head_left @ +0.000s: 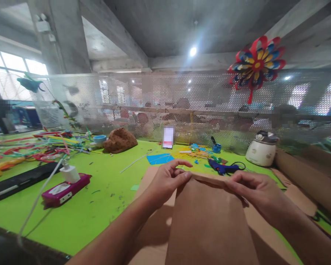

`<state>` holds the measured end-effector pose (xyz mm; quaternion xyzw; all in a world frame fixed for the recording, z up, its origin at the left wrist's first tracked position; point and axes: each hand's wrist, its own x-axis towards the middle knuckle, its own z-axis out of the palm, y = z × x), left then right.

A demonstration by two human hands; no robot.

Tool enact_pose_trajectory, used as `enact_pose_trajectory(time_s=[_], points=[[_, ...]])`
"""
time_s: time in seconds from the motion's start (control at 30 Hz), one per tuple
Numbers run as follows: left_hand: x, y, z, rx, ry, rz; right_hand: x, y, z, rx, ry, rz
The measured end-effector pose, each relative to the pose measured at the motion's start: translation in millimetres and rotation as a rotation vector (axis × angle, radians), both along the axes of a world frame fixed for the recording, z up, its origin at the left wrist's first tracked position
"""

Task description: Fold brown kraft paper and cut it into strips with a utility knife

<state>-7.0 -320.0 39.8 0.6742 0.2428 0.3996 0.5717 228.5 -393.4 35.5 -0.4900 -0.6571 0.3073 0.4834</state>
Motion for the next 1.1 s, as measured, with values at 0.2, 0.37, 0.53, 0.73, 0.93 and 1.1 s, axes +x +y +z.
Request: enact_pose_trajectory(time_s=[0.2,0.37,0.53,0.73,0.93,1.1], points=[[0.1,-4.5,5.5,0.031,0.093,0.088,6.6,1.4,-3.3,-0.008,-0.022,0.0],[1.4,-5.3,3.4,-0.026,0.011,0.079,6.5,2.4,-4.5,-0.019,-0.038,-0.004],[5.2,-5.0,-1.8,-0.145,-0.098,0.036,2.6,2.9,-1.7,-0.016,-0.033,-0.012],[7.9,-5.9,-5.2,-0.195,-0.153,0.016,6.2,4.2,-3.6,-0.017,-0.056,-0.023],[8.1,-6.4,-4.7,-0.174,-0.134,0.009,6.6,6.2,-4.6,-0.021,-0.049,-0.014],[9.5,-7.2,-7.6,-0.205,-0.135,0.019,7.8,9.8,-6.4,-0.03,-0.076,0.006]])
